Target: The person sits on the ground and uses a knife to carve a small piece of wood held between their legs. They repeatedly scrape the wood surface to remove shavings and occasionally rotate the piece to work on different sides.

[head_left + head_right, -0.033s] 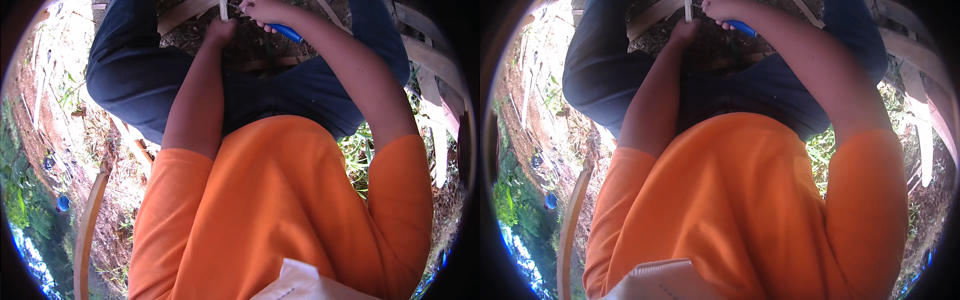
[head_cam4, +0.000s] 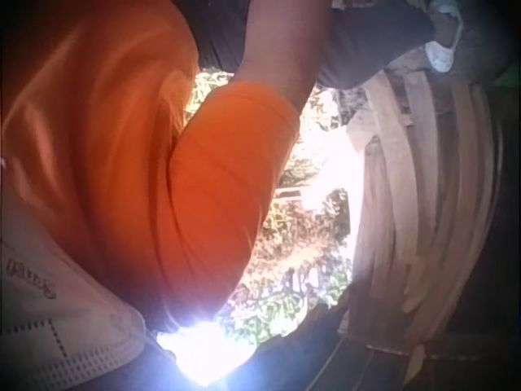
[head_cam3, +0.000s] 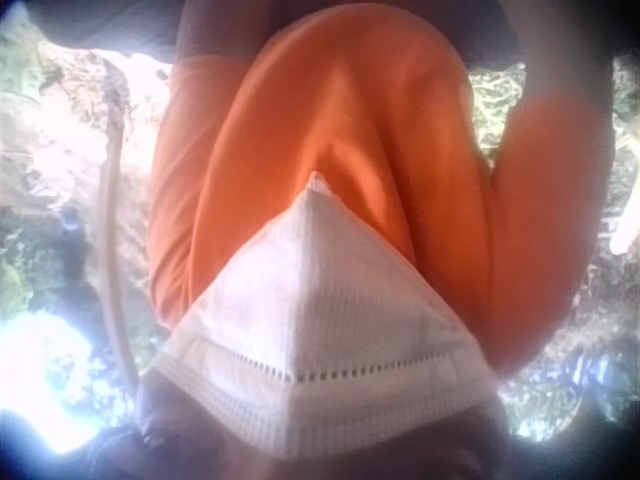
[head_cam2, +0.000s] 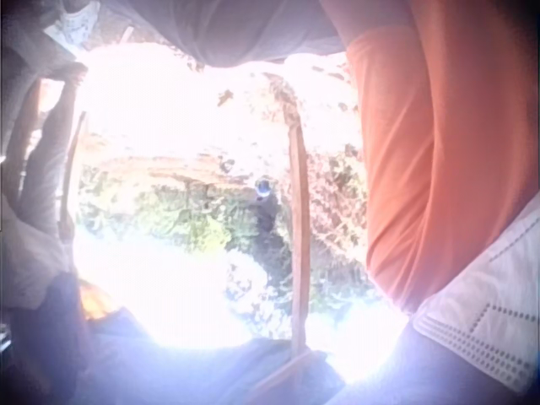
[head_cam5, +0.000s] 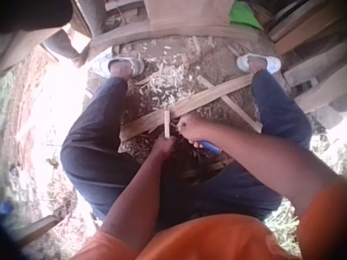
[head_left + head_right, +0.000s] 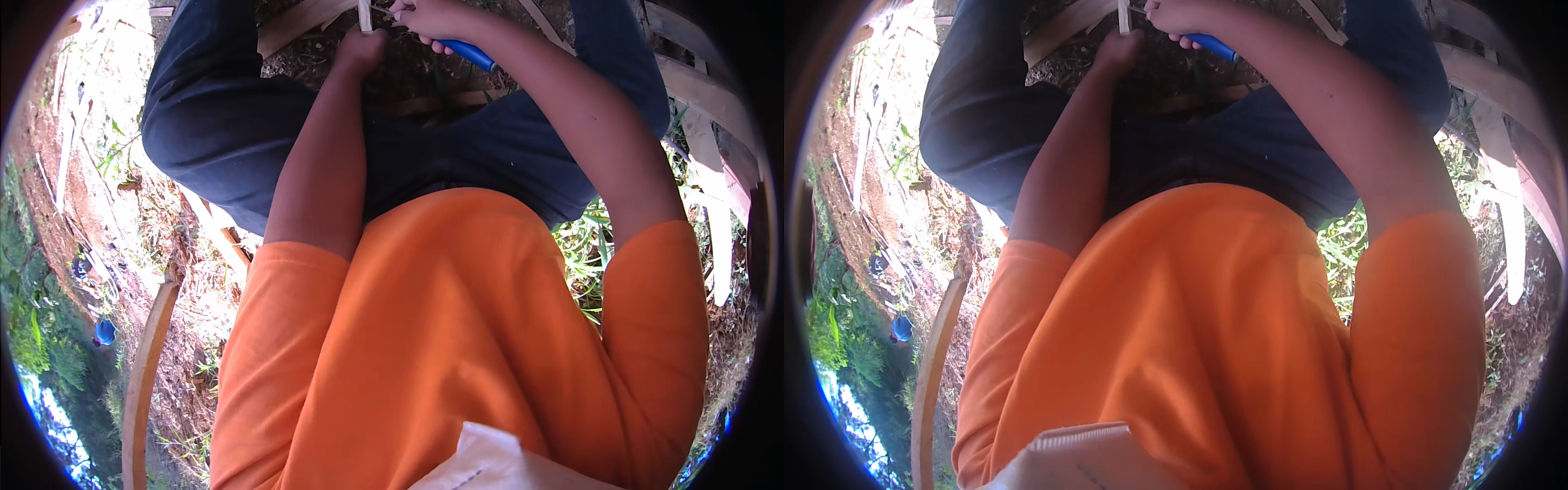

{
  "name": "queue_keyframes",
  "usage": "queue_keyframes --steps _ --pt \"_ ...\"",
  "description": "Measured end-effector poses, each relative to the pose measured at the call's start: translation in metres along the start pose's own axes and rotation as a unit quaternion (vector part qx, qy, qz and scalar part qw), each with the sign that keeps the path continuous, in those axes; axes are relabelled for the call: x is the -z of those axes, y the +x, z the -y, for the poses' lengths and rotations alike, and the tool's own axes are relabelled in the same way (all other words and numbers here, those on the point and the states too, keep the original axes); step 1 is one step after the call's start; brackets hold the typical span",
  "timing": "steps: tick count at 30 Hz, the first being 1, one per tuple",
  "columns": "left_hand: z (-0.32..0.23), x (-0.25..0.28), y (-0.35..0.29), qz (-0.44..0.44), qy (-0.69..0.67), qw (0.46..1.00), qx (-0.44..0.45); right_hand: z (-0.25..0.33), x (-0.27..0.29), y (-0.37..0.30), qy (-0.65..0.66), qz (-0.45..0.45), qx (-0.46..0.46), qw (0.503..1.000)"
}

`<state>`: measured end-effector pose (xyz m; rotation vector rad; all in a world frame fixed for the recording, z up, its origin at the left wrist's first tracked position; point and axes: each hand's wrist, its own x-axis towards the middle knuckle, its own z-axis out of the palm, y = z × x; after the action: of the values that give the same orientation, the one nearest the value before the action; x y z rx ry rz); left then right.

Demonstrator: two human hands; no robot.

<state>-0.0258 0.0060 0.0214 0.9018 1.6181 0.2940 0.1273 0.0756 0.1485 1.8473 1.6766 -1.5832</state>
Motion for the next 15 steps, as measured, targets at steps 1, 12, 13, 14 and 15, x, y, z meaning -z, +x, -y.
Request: queue_keyframes --steps 1,12,13,14,15 --pt "-0.002 -0.001 -0.001 0.006 -0.014 1.0 0.0 0.002 0.004 -0.01 -0.011 0.013 0.005 1.0" --pt "0.009 -0.006 0.021 -0.029 0.012 0.999 0.0 0.012 0.005 0.008 -0.028 0.041 0.005 0.999" --pt "0.006 -0.007 0.019 -0.032 0.017 0.999 -0.001 0.014 0.005 0.009 -0.034 0.044 -0.002 0.998" --pt "0.002 -0.007 0.016 -0.025 0.015 1.0 0.008 0.017 0.005 0.01 -0.041 0.04 -0.016 0.998" --pt "-0.001 -0.007 0.013 -0.018 0.013 1.0 0.015 0.019 0.006 0.011 -0.049 0.036 -0.029 0.998"
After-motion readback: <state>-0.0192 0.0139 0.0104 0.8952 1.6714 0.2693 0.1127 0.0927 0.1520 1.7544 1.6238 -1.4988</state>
